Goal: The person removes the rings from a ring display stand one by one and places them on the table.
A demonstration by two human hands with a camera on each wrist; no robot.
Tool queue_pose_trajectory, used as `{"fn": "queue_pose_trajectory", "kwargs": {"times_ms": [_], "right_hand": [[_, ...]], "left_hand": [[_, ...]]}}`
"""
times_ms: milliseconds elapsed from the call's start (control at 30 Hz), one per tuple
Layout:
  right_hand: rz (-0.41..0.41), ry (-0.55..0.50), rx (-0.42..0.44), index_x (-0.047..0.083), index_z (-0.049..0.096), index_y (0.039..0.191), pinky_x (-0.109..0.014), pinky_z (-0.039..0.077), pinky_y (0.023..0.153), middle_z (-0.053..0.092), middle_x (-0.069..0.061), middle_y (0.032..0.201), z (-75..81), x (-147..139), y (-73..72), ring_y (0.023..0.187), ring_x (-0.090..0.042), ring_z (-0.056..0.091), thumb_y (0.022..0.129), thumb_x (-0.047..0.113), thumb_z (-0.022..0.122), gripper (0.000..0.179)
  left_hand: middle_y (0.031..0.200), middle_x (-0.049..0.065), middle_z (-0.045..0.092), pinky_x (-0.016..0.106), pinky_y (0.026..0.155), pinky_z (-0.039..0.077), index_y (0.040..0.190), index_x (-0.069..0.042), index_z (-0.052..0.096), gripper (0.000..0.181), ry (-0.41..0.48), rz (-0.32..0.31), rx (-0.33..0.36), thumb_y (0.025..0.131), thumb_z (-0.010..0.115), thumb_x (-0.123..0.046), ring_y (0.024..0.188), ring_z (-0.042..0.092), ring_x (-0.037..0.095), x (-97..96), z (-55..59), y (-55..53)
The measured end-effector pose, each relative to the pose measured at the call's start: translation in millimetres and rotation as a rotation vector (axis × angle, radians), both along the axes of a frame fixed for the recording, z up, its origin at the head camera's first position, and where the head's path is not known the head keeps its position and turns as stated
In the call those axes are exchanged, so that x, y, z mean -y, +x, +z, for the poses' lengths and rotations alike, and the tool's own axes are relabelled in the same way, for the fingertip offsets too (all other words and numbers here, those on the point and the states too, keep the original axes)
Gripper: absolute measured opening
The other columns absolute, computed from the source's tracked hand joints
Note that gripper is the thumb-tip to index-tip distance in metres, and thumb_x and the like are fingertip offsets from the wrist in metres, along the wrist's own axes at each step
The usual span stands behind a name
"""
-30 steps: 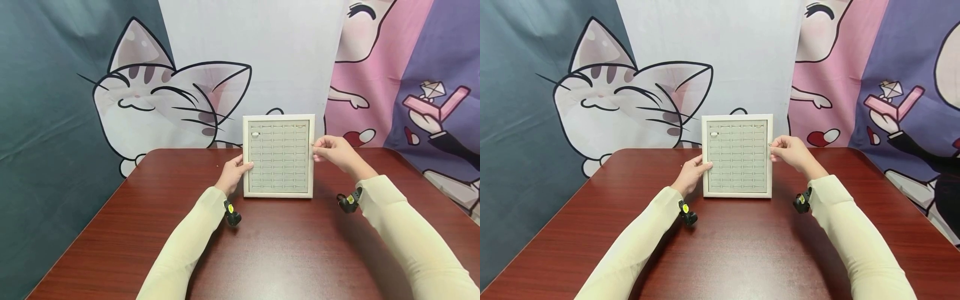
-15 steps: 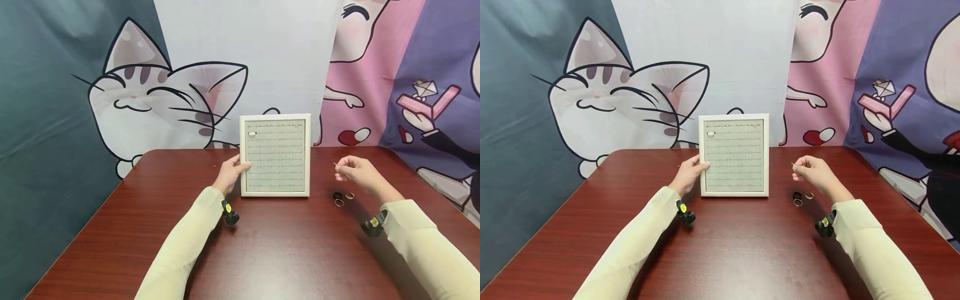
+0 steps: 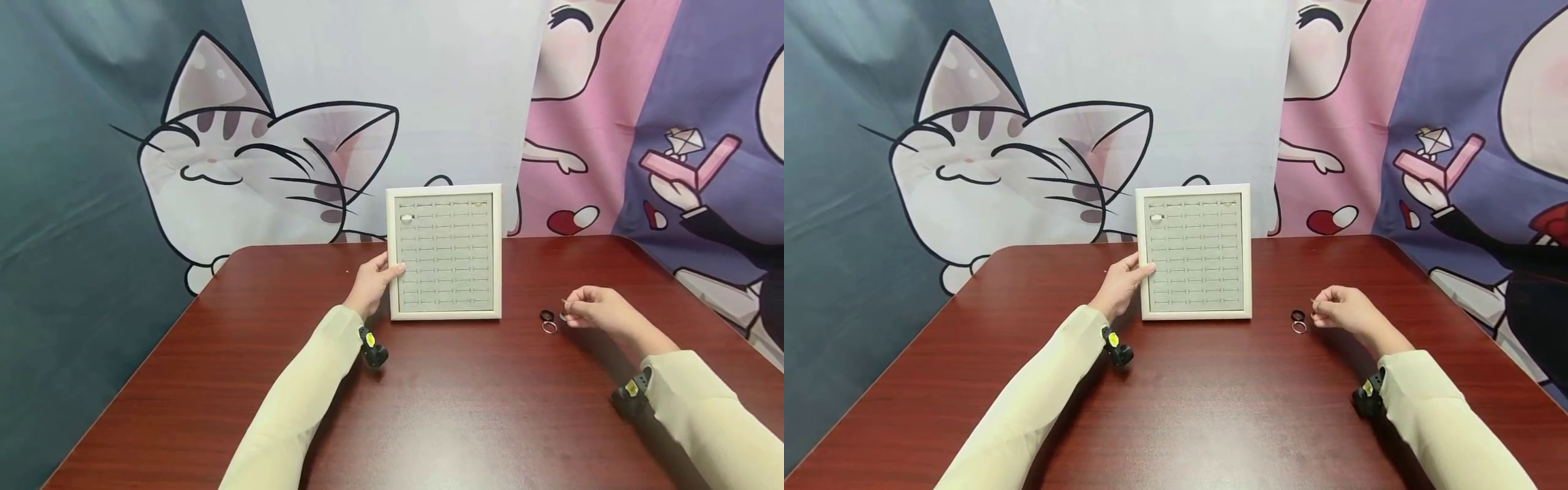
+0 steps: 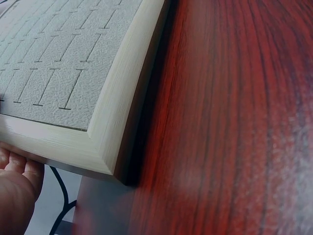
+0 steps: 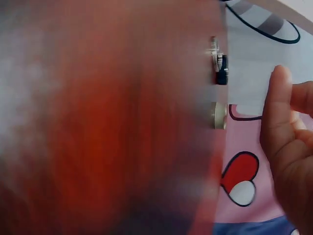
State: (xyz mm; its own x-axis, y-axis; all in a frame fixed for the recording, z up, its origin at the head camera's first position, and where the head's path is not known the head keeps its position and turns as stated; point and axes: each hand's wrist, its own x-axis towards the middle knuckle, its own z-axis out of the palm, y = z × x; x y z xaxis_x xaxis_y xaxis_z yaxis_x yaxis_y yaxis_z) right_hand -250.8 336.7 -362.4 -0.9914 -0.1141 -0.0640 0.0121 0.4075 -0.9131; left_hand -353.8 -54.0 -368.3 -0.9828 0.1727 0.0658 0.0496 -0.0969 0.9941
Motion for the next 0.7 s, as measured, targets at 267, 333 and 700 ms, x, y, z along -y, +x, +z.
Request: {"fn": "queue_pose_trajectory", "kwargs": {"times_ms": [267, 333, 700], "right_hand": [[0.077, 0.079, 0.127, -0.007, 0.051, 0.085, -0.022, 0.054, 0.063, 0.052, -0.001, 0.078, -9.1, -4.2, 1.4, 0.066, -0.005, 0.057, 0.090, -0.003, 0.047, 0.007], [0.094, 0.086, 0.154, -0.005, 0.051, 0.083, -0.022, 0.054, 0.062, 0.051, 0.000, 0.076, -11.0, -5.6, 2.3, 0.065, -0.005, 0.056, 0.089, -0.003, 0.048, 0.007], [0.065, 0.096, 0.178, -0.005, 0.051, 0.083, -0.021, 0.054, 0.063, 0.052, 0.000, 0.075, -13.7, -8.8, 10.5, 0.065, -0.004, 0.057, 0.088, -0.003, 0.050, 0.006]], "left_hand": [[0.114, 0.011, 0.066, 0.031, 0.086, 0.051, 0.128, -0.011, 0.055, 0.042, -0.008, 0.006, -0.018, 0.087, 0.064, -0.012, 0.092, 0.065, 0.015, 0.9, 2.1, 0.2], [0.114, 0.011, 0.065, 0.031, 0.086, 0.051, 0.128, -0.011, 0.055, 0.042, -0.011, 0.008, -0.014, 0.087, 0.064, -0.013, 0.093, 0.065, 0.015, 1.0, 2.8, 0.6], [0.116, 0.013, 0.064, 0.028, 0.083, 0.051, 0.127, -0.009, 0.055, 0.042, 0.008, 0.007, -0.010, 0.086, 0.064, -0.010, 0.088, 0.065, 0.012, -0.3, -2.1, -1.3]]}}
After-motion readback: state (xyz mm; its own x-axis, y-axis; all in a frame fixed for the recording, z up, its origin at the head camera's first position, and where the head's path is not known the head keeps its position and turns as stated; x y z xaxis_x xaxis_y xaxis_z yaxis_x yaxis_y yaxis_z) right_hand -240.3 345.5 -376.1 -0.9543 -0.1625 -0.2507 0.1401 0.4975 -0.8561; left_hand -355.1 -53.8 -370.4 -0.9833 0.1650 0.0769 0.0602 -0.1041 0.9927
